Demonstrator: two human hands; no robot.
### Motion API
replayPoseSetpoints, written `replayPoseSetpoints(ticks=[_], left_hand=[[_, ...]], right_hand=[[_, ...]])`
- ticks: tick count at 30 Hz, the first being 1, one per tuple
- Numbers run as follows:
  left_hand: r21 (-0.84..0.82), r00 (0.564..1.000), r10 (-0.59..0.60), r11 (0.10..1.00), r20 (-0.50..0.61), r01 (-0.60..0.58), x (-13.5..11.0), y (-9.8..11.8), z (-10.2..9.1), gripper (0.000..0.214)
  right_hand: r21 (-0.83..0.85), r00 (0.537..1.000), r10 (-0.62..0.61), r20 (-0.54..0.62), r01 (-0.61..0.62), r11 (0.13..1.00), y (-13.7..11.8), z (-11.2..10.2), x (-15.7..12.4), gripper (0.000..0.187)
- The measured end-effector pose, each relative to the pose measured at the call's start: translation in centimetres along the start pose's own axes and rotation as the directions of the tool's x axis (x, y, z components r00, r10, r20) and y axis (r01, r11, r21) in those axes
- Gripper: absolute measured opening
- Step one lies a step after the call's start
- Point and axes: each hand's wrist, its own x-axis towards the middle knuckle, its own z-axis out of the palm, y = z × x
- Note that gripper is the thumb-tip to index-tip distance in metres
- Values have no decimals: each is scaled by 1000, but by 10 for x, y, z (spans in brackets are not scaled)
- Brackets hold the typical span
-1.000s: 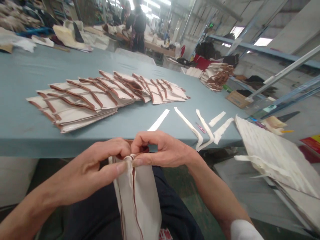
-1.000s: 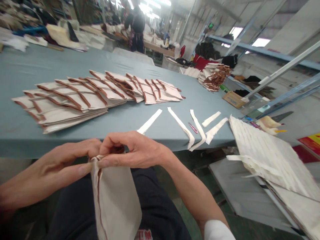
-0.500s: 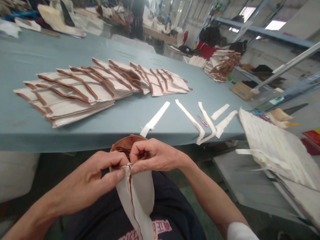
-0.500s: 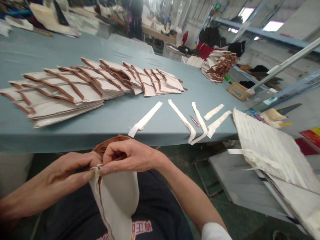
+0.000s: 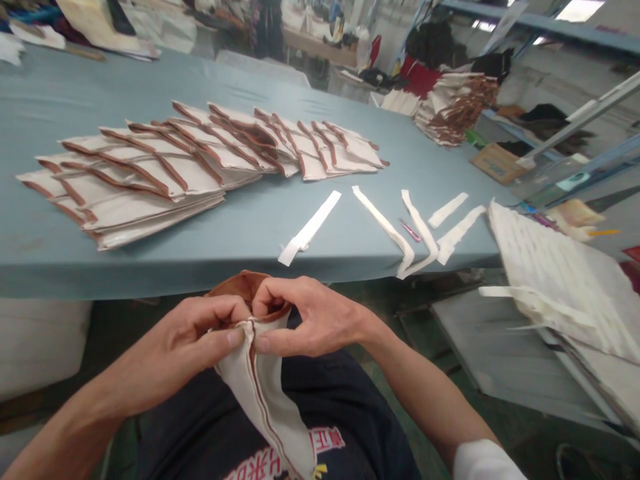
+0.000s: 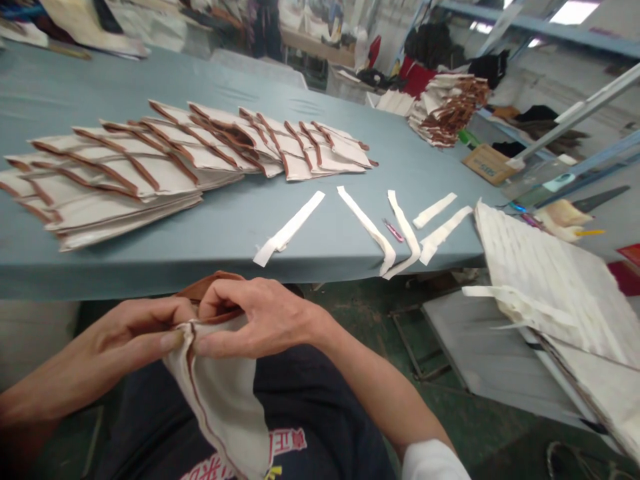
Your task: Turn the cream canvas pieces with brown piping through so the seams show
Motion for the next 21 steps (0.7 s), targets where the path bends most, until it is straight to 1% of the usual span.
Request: replayPoseSetpoints(ticks=[6, 9, 11, 14, 17, 21], left_hand=[[84, 999, -17, 996, -41, 20, -2, 7, 1, 41], [116, 999, -27, 993, -38, 31, -6, 10, 0, 42], [95, 999, -39, 995, -22, 40, -8, 11, 0, 42], [1, 999, -42, 999, 17, 42, -9, 9, 1, 45], [-59, 999, -42, 997, 12, 42, -8, 7, 2, 47], [-35, 998, -49, 998, -26, 48, -7, 5, 1, 46]], right_hand=[[15, 998, 23, -59, -22, 1000, -1, 4, 0, 29], [40, 998, 29, -57, -27, 999, -1, 5, 1, 25], [70, 1000, 18, -22, -17, 997, -1, 5, 1, 26], [93, 1000, -18, 18, 16, 996, -3, 4, -1, 28], [88, 1000, 12, -6, -11, 996, -5, 5, -1, 30], [87, 997, 60, -53, -56, 995, -5, 10, 2, 30]])
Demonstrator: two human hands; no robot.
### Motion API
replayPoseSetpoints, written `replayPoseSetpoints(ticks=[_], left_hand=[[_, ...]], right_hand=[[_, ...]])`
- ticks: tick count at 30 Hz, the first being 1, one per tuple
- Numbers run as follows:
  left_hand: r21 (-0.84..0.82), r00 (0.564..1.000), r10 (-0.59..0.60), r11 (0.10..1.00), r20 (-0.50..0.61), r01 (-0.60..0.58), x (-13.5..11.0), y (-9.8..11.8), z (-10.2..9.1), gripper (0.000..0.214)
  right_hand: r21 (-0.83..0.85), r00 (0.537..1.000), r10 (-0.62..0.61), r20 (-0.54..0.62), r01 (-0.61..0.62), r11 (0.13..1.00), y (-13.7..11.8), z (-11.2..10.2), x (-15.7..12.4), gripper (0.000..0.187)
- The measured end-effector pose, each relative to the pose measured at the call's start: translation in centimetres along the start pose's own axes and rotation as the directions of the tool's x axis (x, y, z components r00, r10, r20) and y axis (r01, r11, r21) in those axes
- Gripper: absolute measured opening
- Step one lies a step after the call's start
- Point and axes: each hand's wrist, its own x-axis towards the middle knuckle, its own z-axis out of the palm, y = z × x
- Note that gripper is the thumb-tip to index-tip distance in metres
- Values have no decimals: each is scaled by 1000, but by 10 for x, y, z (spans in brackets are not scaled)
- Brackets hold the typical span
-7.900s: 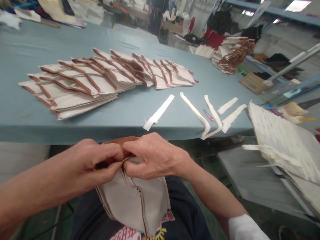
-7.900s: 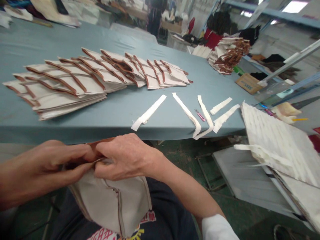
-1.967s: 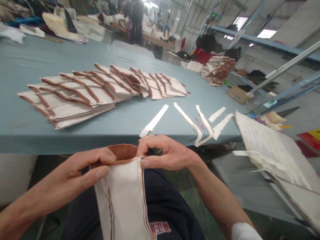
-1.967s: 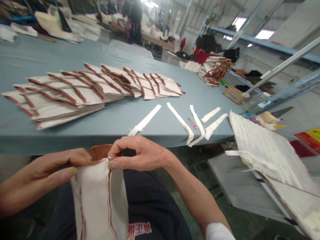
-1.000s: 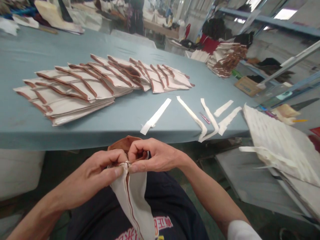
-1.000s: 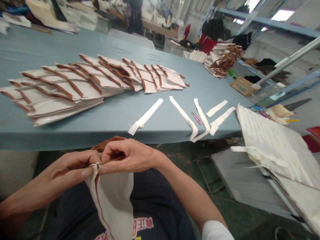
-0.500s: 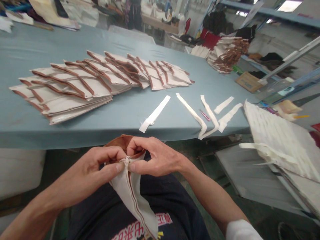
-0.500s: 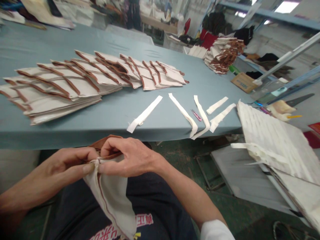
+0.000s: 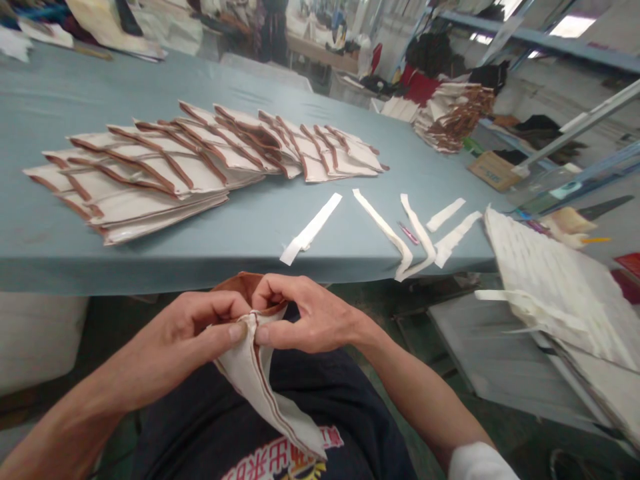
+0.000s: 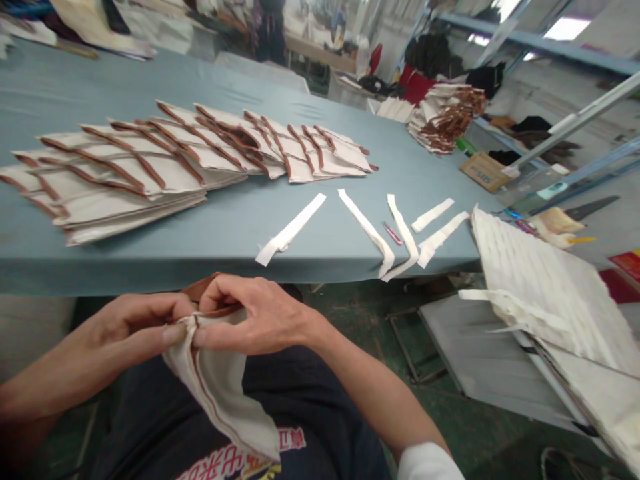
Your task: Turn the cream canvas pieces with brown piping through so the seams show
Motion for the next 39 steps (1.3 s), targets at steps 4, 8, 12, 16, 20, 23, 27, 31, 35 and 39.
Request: replayPoseSetpoints(ticks=[4, 8, 12, 16, 20, 23, 27, 31, 35, 39], left_hand=[[80, 1000, 4, 997, -20, -3, -1, 2, -1, 41], [102, 1000, 27, 994, 1, -27, -3, 4, -1, 41], [110, 999, 18, 994, 41, -23, -4, 3, -1, 42], [98, 996, 16, 995, 91, -25, -4, 4, -1, 39], [118, 993, 60, 990, 106, -72, -4, 7, -2, 33], [149, 987, 86, 983, 137, -107, -6, 8, -2, 34], [201, 993, 107, 973, 58, -117, -7, 10, 1, 31], [202, 994, 107, 974, 0, -104, -4, 14, 8, 37], [230, 993, 113, 967, 16, -114, 0, 17, 8, 40], [238, 992, 114, 963, 60, -126, 1, 13, 4, 43]], right_hand=[[16, 1000, 21, -14, -21, 1000, 1, 3, 3, 25], [42, 998, 54, -14, -53, 998, 0, 4, 4, 27], [142, 993, 105, 46, -110, 984, 1, 4, 6, 42], [183, 987, 100, 125, -122, 976, 3, 1, 3, 43], [101, 989, 51, 138, -66, 993, 1, -1, -1, 30], [28, 987, 80, 137, -84, 996, -4, -1, -3, 27], [-44, 991, 100, 94, -96, 994, -9, 1, -4, 31], [-5, 989, 117, 92, -117, 993, -5, 0, -2, 38], [124, 974, 165, 156, -185, 975, 4, -4, 1, 52], [225, 956, 183, 230, -235, 945, 7, -7, 3, 61]])
